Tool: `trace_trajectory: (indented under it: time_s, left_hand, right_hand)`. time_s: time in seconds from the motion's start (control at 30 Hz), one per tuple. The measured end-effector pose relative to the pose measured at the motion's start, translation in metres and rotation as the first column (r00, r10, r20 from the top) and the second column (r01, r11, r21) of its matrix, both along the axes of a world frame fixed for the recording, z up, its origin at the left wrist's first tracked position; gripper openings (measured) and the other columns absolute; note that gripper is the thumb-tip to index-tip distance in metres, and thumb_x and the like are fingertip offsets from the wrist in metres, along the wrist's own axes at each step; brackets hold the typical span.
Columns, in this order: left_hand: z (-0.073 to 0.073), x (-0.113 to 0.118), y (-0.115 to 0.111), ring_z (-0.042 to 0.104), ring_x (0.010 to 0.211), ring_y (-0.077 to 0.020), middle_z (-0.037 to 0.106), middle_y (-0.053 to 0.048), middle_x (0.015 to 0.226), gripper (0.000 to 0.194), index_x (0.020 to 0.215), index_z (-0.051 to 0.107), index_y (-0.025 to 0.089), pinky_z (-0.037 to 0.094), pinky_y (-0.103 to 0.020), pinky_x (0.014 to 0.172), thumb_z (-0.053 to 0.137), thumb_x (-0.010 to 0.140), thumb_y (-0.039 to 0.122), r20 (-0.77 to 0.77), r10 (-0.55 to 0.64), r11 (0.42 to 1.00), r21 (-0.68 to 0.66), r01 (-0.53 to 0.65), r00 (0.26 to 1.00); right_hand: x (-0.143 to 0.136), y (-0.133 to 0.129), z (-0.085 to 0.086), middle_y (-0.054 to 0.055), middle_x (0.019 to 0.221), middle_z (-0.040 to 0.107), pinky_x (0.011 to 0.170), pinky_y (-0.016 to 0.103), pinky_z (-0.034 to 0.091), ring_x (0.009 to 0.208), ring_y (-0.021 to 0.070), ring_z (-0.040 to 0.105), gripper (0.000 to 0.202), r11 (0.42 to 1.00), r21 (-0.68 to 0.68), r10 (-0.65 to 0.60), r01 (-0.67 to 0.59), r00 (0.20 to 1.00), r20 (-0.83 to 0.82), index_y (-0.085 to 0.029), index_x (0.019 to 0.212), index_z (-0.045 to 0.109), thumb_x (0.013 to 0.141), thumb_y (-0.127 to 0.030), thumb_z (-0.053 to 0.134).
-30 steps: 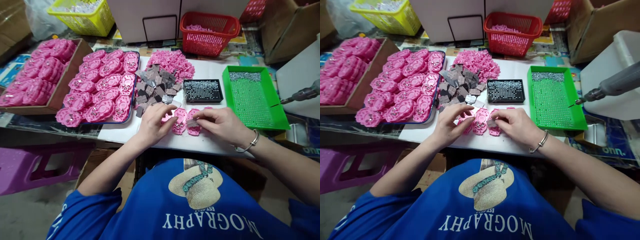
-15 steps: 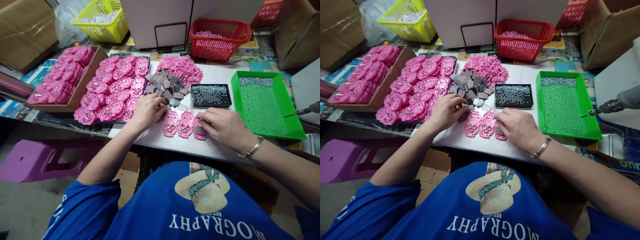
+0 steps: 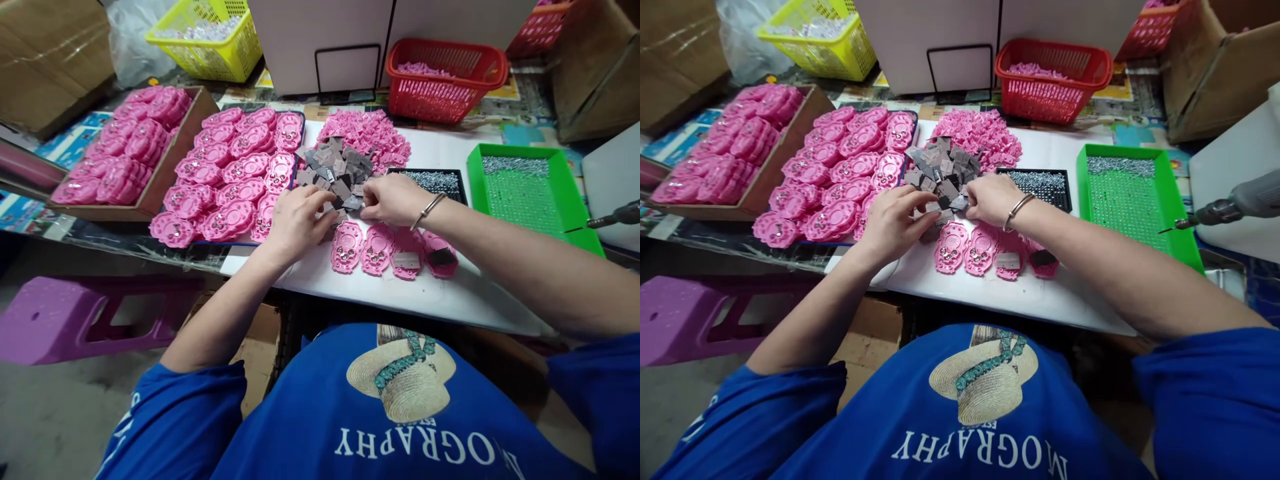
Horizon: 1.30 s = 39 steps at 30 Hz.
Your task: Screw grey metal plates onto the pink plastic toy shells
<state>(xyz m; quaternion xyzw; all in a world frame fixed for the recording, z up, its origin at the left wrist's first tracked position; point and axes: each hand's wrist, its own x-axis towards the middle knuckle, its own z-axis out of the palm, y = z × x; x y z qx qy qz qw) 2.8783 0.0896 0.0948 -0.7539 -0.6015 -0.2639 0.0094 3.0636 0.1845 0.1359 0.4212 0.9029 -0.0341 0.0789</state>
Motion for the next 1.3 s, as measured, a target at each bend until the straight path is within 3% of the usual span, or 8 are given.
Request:
trace_trajectory:
  time_s: [0.17, 0.37, 0.47, 0.57, 0.7, 0.97, 1.1, 1.3]
  left_hand:
    - [0.002, 0.008, -0.010, 0.063, 0.084, -0.0191, 0.069, -0.005, 0.090, 0.021, 0.107, 0.067, 0.020, 0.045, -0.033, 0.079, 0.058, 0.094, 0.035, 0.147, -0.011, 0.996, 0.088, -0.002, 0.989]
    - [0.001, 0.021, -0.033, 0.064, 0.086, -0.0177, 0.069, -0.005, 0.090, 0.022, 0.107, 0.066, 0.019, 0.049, -0.034, 0.084, 0.062, 0.092, 0.035, 0.400, -0.138, 0.982, 0.172, 0.074, 0.906]
    - [-0.003, 0.030, -0.044, 0.066, 0.091, -0.0174, 0.071, -0.007, 0.104, 0.031, 0.118, 0.062, 0.020, 0.053, -0.032, 0.082, 0.065, 0.091, 0.036, 0.737, -0.227, 0.945, 0.010, 0.326, 0.636]
    - [-0.007, 0.040, -0.049, 0.070, 0.085, -0.0162, 0.072, -0.006, 0.104, 0.032, 0.116, 0.064, 0.021, 0.056, -0.029, 0.074, 0.071, 0.087, 0.035, 0.960, -0.014, 0.825, -0.147, 0.545, 0.280]
    - [-0.012, 0.051, -0.048, 0.069, 0.071, -0.0142, 0.071, -0.001, 0.081, 0.033, 0.099, 0.069, 0.019, 0.055, -0.027, 0.066, 0.085, 0.072, 0.029, 0.979, 0.178, 0.790, -0.202, 0.579, 0.098]
    - [-0.016, 0.062, -0.046, 0.062, 0.066, -0.0081, 0.065, 0.003, 0.079, 0.035, 0.089, 0.060, 0.017, 0.053, -0.021, 0.065, 0.086, 0.070, 0.032, 0.986, 0.107, 0.932, -0.145, 0.331, 0.131]
    - [-0.014, 0.066, -0.047, 0.062, 0.069, -0.0082, 0.065, 0.002, 0.079, 0.034, 0.088, 0.061, 0.016, 0.053, -0.020, 0.067, 0.086, 0.070, 0.030, 0.987, 0.119, 0.916, -0.151, 0.371, 0.107]
    - [-0.012, 0.063, -0.050, 0.064, 0.067, -0.0092, 0.065, 0.002, 0.078, 0.033, 0.085, 0.059, 0.015, 0.053, -0.020, 0.063, 0.085, 0.071, 0.031, 0.981, 0.178, 0.888, -0.195, 0.416, 0.078]
  right_hand:
    - [0.017, -0.009, 0.019, 0.002, 0.082, 0.071, 0.069, 0.028, 0.040, 0.075, 0.0156, 0.060, 0.013, 0.997, -0.006, 0.073, -0.076, 0.969, -0.235, -0.018, 0.094, 0.074, 0.083, -0.022, 0.069]
    - [0.053, -0.035, 0.018, 0.002, 0.086, 0.068, 0.071, 0.024, 0.045, 0.077, 0.0112, 0.061, 0.015, 0.856, -0.039, 0.423, -0.516, 0.741, -0.521, -0.018, 0.085, 0.070, 0.092, -0.021, 0.057]
    - [0.063, -0.046, 0.010, 0.004, 0.090, 0.066, 0.071, 0.021, 0.048, 0.079, 0.0096, 0.060, 0.021, 0.799, 0.032, 0.482, -0.601, 0.607, -0.631, -0.018, 0.084, 0.070, 0.096, -0.024, 0.053]
    - [0.068, -0.053, 0.004, 0.004, 0.089, 0.064, 0.069, 0.019, 0.048, 0.078, 0.0082, 0.060, 0.019, 0.769, 0.118, 0.508, -0.629, 0.488, -0.709, -0.018, 0.087, 0.072, 0.096, -0.020, 0.055]
    - [0.072, -0.054, 0.001, 0.005, 0.088, 0.064, 0.066, 0.018, 0.047, 0.075, 0.0077, 0.060, 0.021, 0.756, 0.201, 0.564, -0.623, 0.463, -0.684, -0.016, 0.087, 0.072, 0.097, -0.016, 0.054]
    - [0.076, -0.058, -0.007, 0.007, 0.100, 0.072, 0.076, 0.027, 0.047, 0.088, 0.0146, 0.065, 0.023, 0.820, 0.314, 0.569, -0.478, 0.625, -0.534, -0.016, 0.108, 0.070, 0.097, -0.032, 0.058]
    - [0.070, -0.067, -0.013, 0.008, 0.090, 0.071, 0.073, 0.031, 0.038, 0.078, 0.0167, 0.059, 0.027, 0.709, 0.514, 0.682, -0.483, 0.656, -0.324, -0.014, 0.099, 0.071, 0.097, -0.037, 0.057]
    - [0.065, -0.074, -0.021, 0.006, 0.080, 0.067, 0.069, 0.032, 0.032, 0.072, 0.0158, 0.052, 0.025, 0.717, 0.530, 0.660, -0.453, 0.685, -0.308, -0.013, 0.089, 0.070, 0.098, -0.029, 0.053]
